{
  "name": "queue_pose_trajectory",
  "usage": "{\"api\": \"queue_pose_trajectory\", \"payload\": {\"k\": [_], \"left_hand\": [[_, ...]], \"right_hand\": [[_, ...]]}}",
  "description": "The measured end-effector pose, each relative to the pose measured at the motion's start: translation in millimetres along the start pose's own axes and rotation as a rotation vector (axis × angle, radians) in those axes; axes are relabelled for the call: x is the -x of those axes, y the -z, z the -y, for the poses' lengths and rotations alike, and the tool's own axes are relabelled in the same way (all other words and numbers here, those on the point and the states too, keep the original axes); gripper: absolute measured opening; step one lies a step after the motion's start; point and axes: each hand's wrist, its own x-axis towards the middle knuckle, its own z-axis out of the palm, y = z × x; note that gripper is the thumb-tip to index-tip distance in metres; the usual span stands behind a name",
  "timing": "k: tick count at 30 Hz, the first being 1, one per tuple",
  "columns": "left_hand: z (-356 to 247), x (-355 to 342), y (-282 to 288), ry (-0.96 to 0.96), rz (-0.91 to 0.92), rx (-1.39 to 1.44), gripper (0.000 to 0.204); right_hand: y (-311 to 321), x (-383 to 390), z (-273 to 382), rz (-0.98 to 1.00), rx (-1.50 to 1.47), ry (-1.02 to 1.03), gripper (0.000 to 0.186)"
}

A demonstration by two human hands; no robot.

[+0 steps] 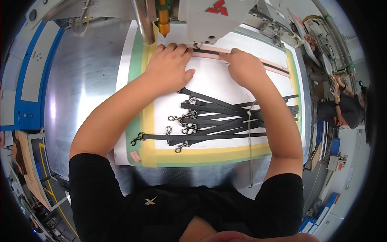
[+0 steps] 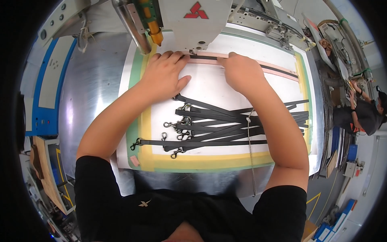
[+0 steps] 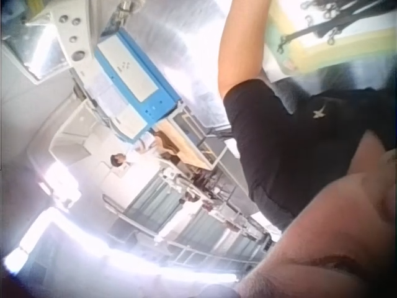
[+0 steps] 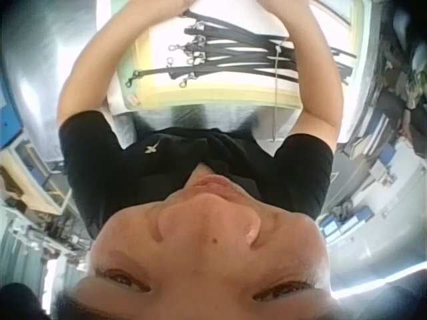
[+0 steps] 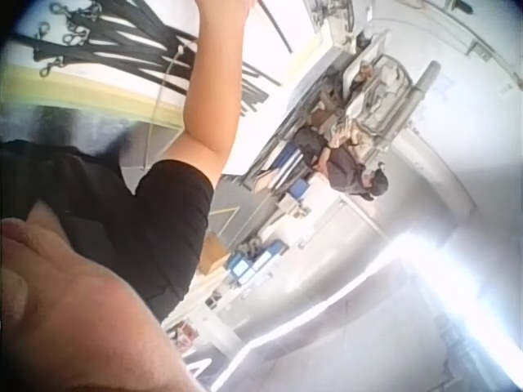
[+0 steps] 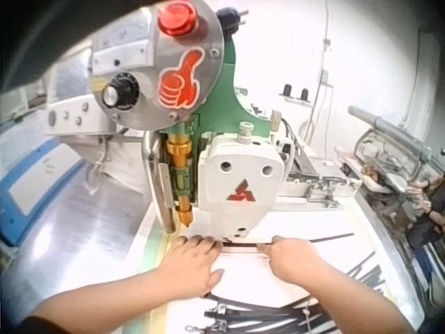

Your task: The recorder is using a specialized sewing machine to process leather or synthetic straps, likely attaching end clips or reinforcement.

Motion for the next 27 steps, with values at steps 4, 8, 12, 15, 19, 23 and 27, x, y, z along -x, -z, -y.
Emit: {"api": "queue_pose_trajectory", "payload": {"k": [4,8,12,15,19,23,27], "left_hand": [[-8,-2,8,0.044,0.071,-0.033,0.056],[-22,-4,15,0.106,0.113,-0.063,0.064],[-44,-18,21,0.207,0.198,-0.034,0.067],[-48,-25,11,0.224,0.193,0.089,0.067],[-46,-20,12,0.276,0.188,0.059,0.070],[-51,-25,17,0.281,0.247,0.006,0.074],[-59,-32,19,0.317,0.285,-0.022,0.077]], "right_hand": [[-3,7,1,0.005,0.004,-0.054,0.050],[4,4,9,0.026,0.028,0.002,0.048],[5,3,8,0.018,0.019,0.030,0.049],[-1,5,10,-0.013,0.027,0.048,0.049],[-2,12,4,-0.027,-0.025,0.015,0.049],[0,22,-23,0.035,-0.009,-0.080,0.051],[-3,35,-61,0.077,-0.013,-0.136,0.057]]}}
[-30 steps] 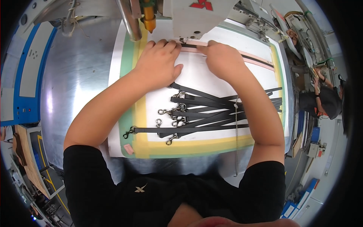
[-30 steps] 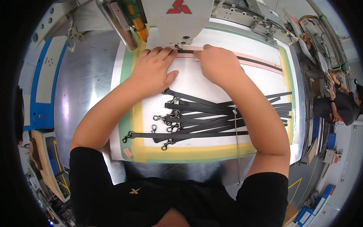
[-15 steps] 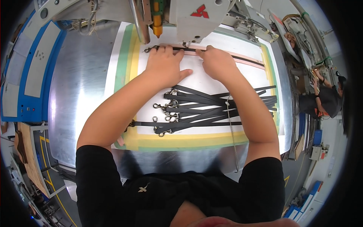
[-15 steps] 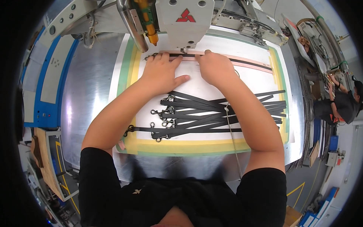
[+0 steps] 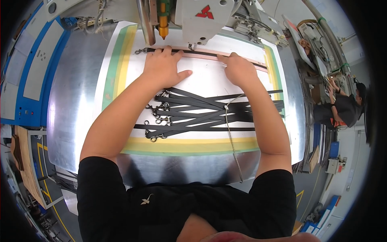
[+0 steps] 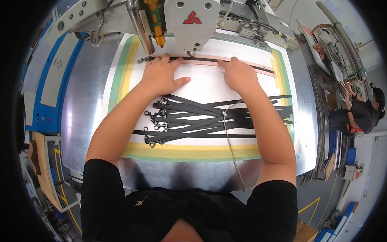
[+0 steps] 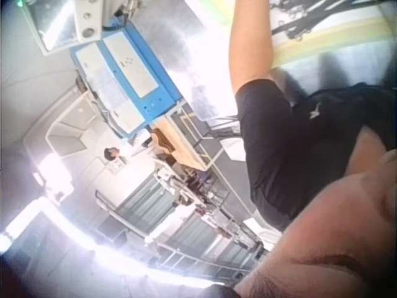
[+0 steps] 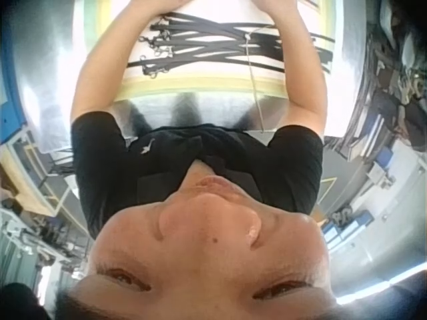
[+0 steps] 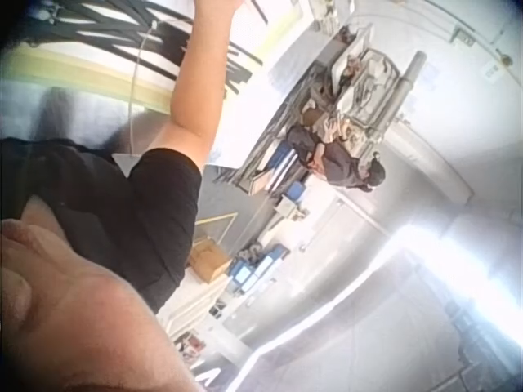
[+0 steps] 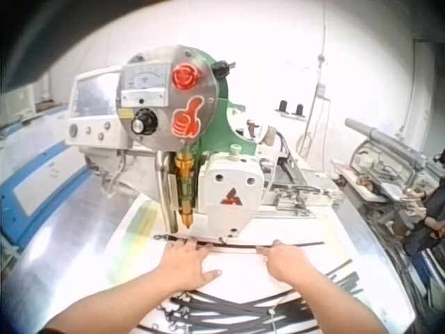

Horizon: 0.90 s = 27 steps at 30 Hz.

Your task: The recorder is using a specialized sewing machine to process leather or synthetic straps, likely attaching end clips or reinforcement.

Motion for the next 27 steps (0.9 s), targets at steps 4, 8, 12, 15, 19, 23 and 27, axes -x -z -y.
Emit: {"api": "queue_pose_trajectory", "payload": {"k": [4,8,12,15,19,23,27], "left_hand": [[-9,-5,3,0.048,0.051,-0.054,0.078],[-19,-8,4,0.037,0.066,-0.034,0.080],[-36,-16,1,0.009,0.043,-0.031,0.082],[-52,-20,-2,-0.003,0.028,-0.009,0.083],[-66,-22,-6,-0.012,-0.016,0.019,0.085],[-69,-21,-11,-0.008,-0.064,-0.041,0.085],[-72,-23,-6,0.022,0.005,-0.060,0.088]], "right_hand": [[-2,1,2,-0.018,-0.007,0.032,0.057],[3,0,5,-0.010,0.002,0.021,0.057],[2,-1,5,-0.023,-0.006,0.052,0.056],[2,0,6,-0.043,0.010,0.082,0.052],[4,0,7,-0.035,-0.007,0.095,0.051],[2,3,2,-0.050,-0.029,0.097,0.052],[-8,6,-35,-0.059,-0.040,0.048,0.050]]}}
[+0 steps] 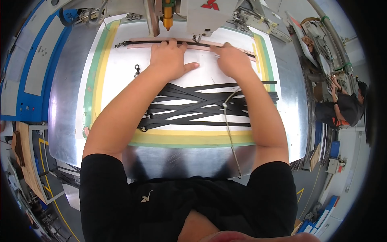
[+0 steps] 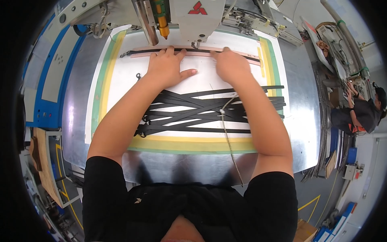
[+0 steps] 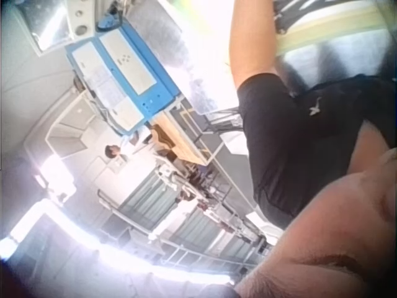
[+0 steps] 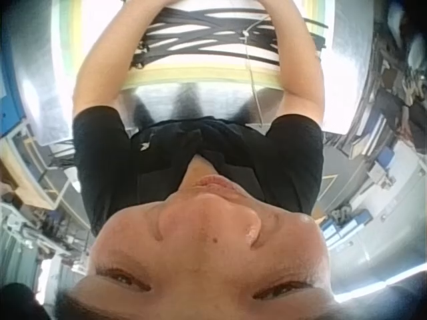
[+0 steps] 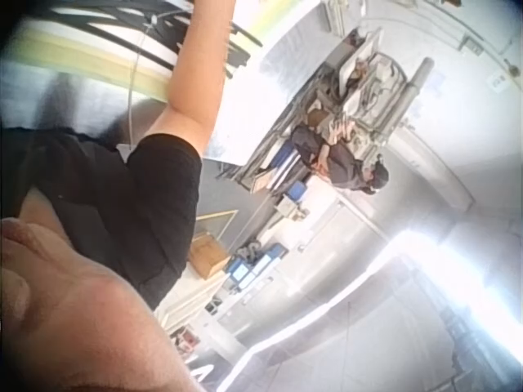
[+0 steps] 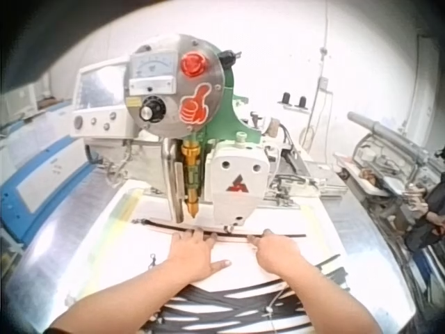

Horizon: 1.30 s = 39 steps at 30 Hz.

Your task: The recorder is using a specialized sewing machine to process leather or synthetic straps, likely attaching end clips or reinforcement.

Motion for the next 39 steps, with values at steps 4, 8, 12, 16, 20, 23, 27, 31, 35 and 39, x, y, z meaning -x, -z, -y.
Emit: {"api": "queue_pose_trajectory", "payload": {"k": [4,8,12,16,20,23,27,31,35,39], "left_hand": [[2,0,2,0.012,0.026,0.008,0.086],[-1,-4,-1,0.046,0.060,0.022,0.086],[-16,-8,-5,0.003,-0.001,0.027,0.087],[-34,-15,-3,-0.024,0.022,0.040,0.087],[-44,-18,-10,-0.045,-0.020,0.037,0.086],[-52,-20,-15,-0.063,-0.079,0.023,0.086],[-62,-26,-17,-0.080,-0.086,0.061,0.083],[-74,-31,-18,-0.084,-0.081,0.077,0.082],[-74,-31,-17,-0.072,-0.051,0.051,0.082],[-76,-29,-18,-0.051,-0.061,0.020,0.084]], "right_hand": [[10,11,-36,0.076,0.016,-0.099,0.052],[8,16,-52,0.097,-0.002,-0.137,0.056],[10,15,-46,0.109,0.001,-0.127,0.056],[9,15,-43,0.081,0.008,-0.104,0.056],[7,9,-39,0.090,0.004,-0.090,0.055],[9,9,-38,0.095,-0.002,-0.070,0.056],[6,11,-37,0.064,0.036,-0.026,0.053],[2,13,-43,0.021,0.019,0.022,0.049],[-5,14,-59,0.025,0.042,-0.009,0.049],[-12,22,-93,0.031,0.040,-0.041,0.049]]}}
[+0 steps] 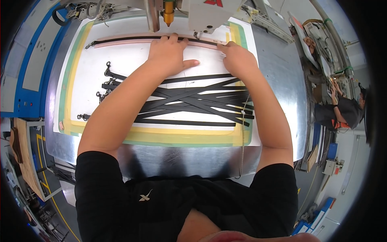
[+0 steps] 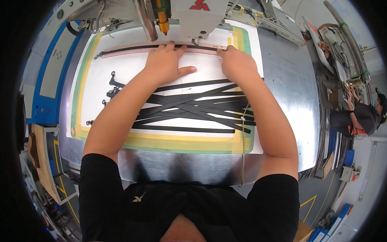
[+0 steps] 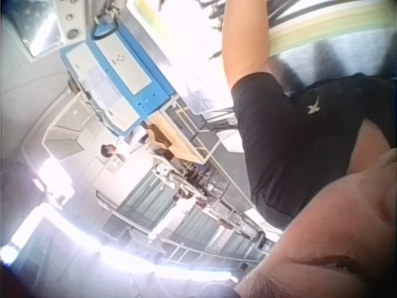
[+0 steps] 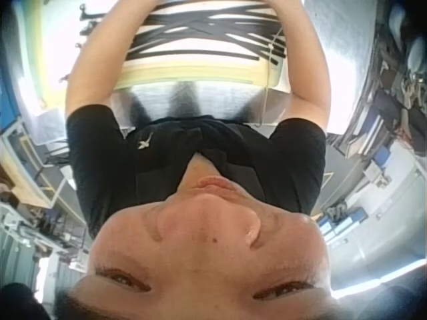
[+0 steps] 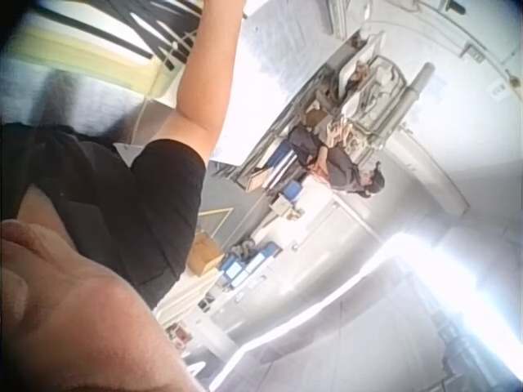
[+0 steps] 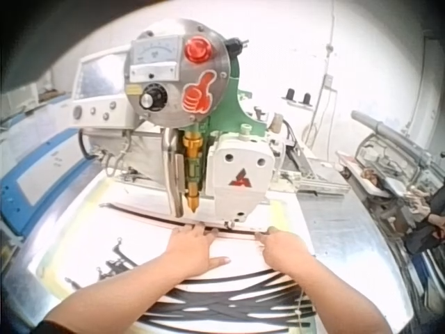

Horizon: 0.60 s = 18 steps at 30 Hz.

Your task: The recorder is using a specialized sewing machine to process leather or synthetic straps, likely attaching end clips or reinforcement.

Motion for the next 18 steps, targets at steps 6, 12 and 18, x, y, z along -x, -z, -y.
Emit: {"api": "queue_pose_trajectory", "payload": {"k": [6,12,18], "left_hand": [[-19,-6,0,0.022,0.036,-0.006,0.085],[-48,-17,-4,0.008,0.018,-0.016,0.087],[-58,-21,-2,0.017,0.034,-0.036,0.087]], "right_hand": [[-6,0,1,-0.053,0.005,0.083,0.047],[-18,3,-5,-0.181,-0.074,0.141,0.046],[-29,5,-7,-0.254,-0.107,0.184,0.045]]}}
